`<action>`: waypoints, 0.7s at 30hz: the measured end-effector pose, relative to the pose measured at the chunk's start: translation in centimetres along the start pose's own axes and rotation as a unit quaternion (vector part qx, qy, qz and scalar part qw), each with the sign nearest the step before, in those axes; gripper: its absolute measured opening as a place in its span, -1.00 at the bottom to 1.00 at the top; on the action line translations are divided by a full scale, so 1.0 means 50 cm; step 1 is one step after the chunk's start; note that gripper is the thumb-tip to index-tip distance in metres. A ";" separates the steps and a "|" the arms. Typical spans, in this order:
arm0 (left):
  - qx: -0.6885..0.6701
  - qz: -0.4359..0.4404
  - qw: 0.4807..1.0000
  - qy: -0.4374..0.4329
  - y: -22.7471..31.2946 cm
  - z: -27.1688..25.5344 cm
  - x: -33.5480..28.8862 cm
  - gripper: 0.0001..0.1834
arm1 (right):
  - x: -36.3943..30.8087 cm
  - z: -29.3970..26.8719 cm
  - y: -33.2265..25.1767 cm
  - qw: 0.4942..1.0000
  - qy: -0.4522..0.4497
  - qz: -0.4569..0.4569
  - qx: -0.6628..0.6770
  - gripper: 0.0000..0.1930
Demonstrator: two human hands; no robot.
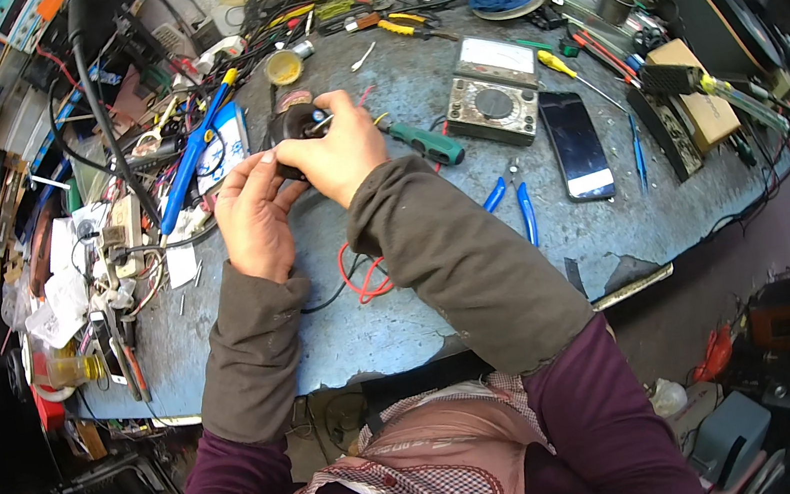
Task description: The person assembles an electrical motor by placing a copper-wound stator into a metal housing, connecting wires, and securing the casing. They then use a screwdriver to tighten screws and attach a small white component to the motor shaft.
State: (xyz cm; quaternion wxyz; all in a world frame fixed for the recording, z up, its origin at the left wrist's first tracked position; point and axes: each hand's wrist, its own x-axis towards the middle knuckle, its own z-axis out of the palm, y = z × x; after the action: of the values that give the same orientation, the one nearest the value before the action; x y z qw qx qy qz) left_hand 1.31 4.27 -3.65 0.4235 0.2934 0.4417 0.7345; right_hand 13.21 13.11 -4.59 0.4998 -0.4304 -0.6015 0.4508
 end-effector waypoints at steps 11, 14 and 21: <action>-0.004 -0.086 0.996 0.030 0.005 -0.053 0.053 -0.77 | -0.029 -0.017 -0.048 0.974 -0.088 -0.079 -0.191 -0.36; -0.028 -0.141 0.989 0.033 -0.005 -0.082 0.079 -0.76 | -0.027 -0.029 -0.050 0.958 -0.108 -0.121 -0.235 -0.49; -0.030 -0.203 0.978 0.040 0.002 -0.097 0.101 -0.71 | 0.036 -0.207 -0.100 0.828 -0.101 -0.117 -0.539 -0.72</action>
State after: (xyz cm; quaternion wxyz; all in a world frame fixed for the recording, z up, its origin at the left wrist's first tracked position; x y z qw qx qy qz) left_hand -4.99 6.75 -5.41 0.5541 0.1555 0.4866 0.6573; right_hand 22.87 14.90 1.63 0.1734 -0.5100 -0.8419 0.0340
